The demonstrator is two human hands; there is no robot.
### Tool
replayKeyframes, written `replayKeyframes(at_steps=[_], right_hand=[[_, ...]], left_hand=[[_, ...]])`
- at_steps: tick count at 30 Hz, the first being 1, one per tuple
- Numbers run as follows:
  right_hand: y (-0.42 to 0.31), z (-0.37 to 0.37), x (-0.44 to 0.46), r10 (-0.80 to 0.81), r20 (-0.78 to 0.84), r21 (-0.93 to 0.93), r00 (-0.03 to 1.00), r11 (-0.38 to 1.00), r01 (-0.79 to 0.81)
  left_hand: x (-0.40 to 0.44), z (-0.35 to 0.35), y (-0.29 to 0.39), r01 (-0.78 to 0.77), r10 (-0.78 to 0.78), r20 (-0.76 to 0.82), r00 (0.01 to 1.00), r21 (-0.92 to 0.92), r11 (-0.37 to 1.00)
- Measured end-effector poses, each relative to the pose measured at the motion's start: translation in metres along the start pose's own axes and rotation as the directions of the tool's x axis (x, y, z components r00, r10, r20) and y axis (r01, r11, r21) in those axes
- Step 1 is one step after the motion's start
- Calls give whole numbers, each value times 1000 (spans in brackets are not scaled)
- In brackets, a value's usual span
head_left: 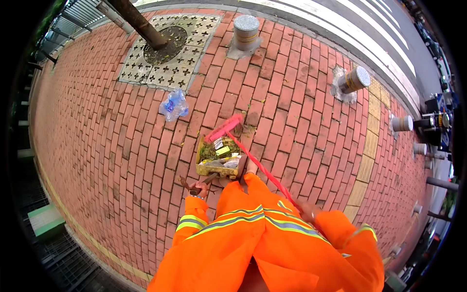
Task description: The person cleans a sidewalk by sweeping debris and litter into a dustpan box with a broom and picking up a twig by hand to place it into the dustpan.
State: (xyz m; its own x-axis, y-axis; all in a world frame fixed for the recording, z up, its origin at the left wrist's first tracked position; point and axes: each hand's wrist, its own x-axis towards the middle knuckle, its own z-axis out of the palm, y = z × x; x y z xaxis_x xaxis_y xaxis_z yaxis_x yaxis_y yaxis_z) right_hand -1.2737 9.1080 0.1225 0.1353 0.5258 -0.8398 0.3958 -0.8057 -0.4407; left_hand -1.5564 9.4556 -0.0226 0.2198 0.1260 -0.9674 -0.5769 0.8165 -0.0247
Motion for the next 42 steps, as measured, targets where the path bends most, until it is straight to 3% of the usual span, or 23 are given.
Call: replayKeyframes(at_steps=[2,5,8,10,12,15,17,24,30,36,39,42], right_hand=[[21,20,-31,-65,14,-22,998,998,65],[-7,14,-53,139,-67,112,988,985,-131],[-20,10,-13,230,-160,248,960,951,-186],[-1,26,43,71,-467,183,882,983,18],[20,41,124,161,-576,197,801,979,-55],[-45,20,170,529,-319,422,787,822,-382],[-73,53,165,570,-293,428,768,796,-427],[-214,220,80,481,-157,289,862,857,-426],[-302,269,14,342,12,321,940,889,-327],[-322,289,-17,316,-12,376,949,881,-288],[-309,320,-34,248,-219,244,944,950,-193],[-315,308,-43,281,-295,292,913,936,-194]], left_hand=[[-5,6,10,-10,10,-4,1000,31,999],[-12,12,30,-26,27,-15,1000,71,997],[-17,21,58,-32,34,-13,999,111,993],[-17,32,79,-40,40,0,999,149,988],[-13,40,100,-28,25,19,1000,180,983],[-1,47,134,3,-14,44,999,244,970],[2,50,162,29,-45,46,998,298,954],[43,77,189,160,-185,35,982,368,916],[53,81,198,208,-240,32,970,393,896],[22,18,248,239,-256,-1,967,365,900],[10,-5,268,234,-245,-14,969,360,903],[2,-9,283,213,-227,-4,974,361,908]])
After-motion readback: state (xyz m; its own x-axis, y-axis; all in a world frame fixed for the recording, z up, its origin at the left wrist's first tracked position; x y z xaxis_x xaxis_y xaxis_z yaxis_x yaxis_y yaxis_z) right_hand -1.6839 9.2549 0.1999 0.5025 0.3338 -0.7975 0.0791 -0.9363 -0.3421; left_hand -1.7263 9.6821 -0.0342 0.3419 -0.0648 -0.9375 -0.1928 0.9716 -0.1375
